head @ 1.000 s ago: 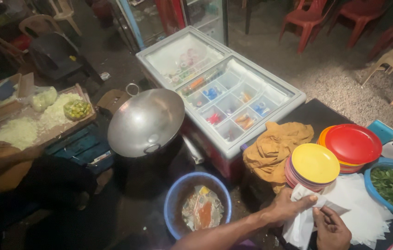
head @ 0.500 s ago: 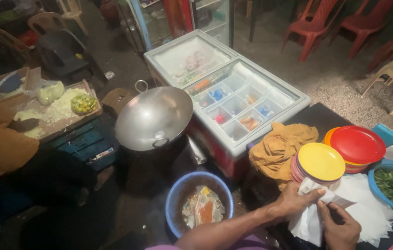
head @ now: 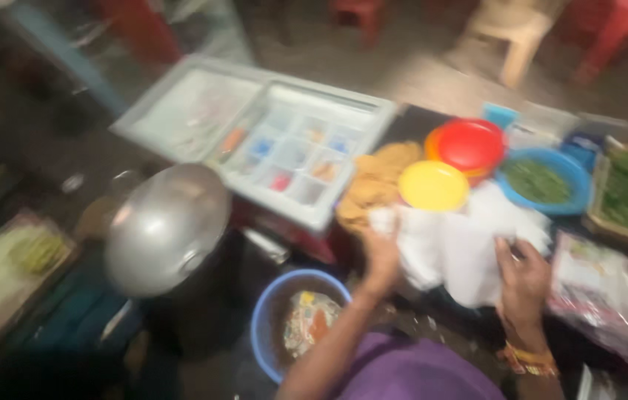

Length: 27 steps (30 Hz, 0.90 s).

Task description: The person folds and separates thin white paper sheets on a counter next to bowls of chopped greens and colored plates. They handle the sheets one by one, folding and stacking them on the work surface.

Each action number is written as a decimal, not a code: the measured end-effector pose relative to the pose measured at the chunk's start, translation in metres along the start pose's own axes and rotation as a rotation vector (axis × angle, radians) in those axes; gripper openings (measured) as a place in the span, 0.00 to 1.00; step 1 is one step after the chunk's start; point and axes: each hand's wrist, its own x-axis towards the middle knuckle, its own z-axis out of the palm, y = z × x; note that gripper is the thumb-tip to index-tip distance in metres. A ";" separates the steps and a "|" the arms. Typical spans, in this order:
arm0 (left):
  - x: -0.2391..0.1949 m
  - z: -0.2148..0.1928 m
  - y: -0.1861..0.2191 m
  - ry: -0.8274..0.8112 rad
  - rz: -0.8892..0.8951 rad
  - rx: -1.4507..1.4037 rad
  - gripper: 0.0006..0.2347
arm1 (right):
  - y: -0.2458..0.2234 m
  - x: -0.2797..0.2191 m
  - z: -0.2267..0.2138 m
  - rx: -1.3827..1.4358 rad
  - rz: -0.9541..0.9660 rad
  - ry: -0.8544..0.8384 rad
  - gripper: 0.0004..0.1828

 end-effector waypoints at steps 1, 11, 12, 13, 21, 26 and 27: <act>0.009 -0.013 0.004 0.059 0.029 -0.062 0.12 | -0.006 0.000 -0.002 0.169 0.055 0.051 0.09; 0.057 -0.057 0.042 -0.940 -0.144 -0.418 0.37 | -0.031 0.010 -0.015 0.178 -0.065 0.281 0.09; 0.053 -0.049 0.047 -1.018 -0.205 -0.326 0.38 | -0.039 0.009 -0.010 -0.056 -0.166 0.250 0.09; 0.046 -0.035 0.051 -1.093 -0.267 -0.231 0.40 | -0.049 0.004 -0.006 -0.290 -0.264 0.214 0.10; 0.044 0.054 0.109 -0.686 -0.076 0.154 0.09 | -0.087 0.015 0.035 -0.925 -0.741 -0.085 0.21; 0.066 0.071 0.108 -0.642 -0.216 0.140 0.05 | -0.085 0.027 0.041 -0.783 -0.664 -0.109 0.18; 0.069 0.074 0.103 -0.654 -0.221 0.107 0.05 | -0.085 0.030 0.041 -0.675 -0.574 -0.061 0.20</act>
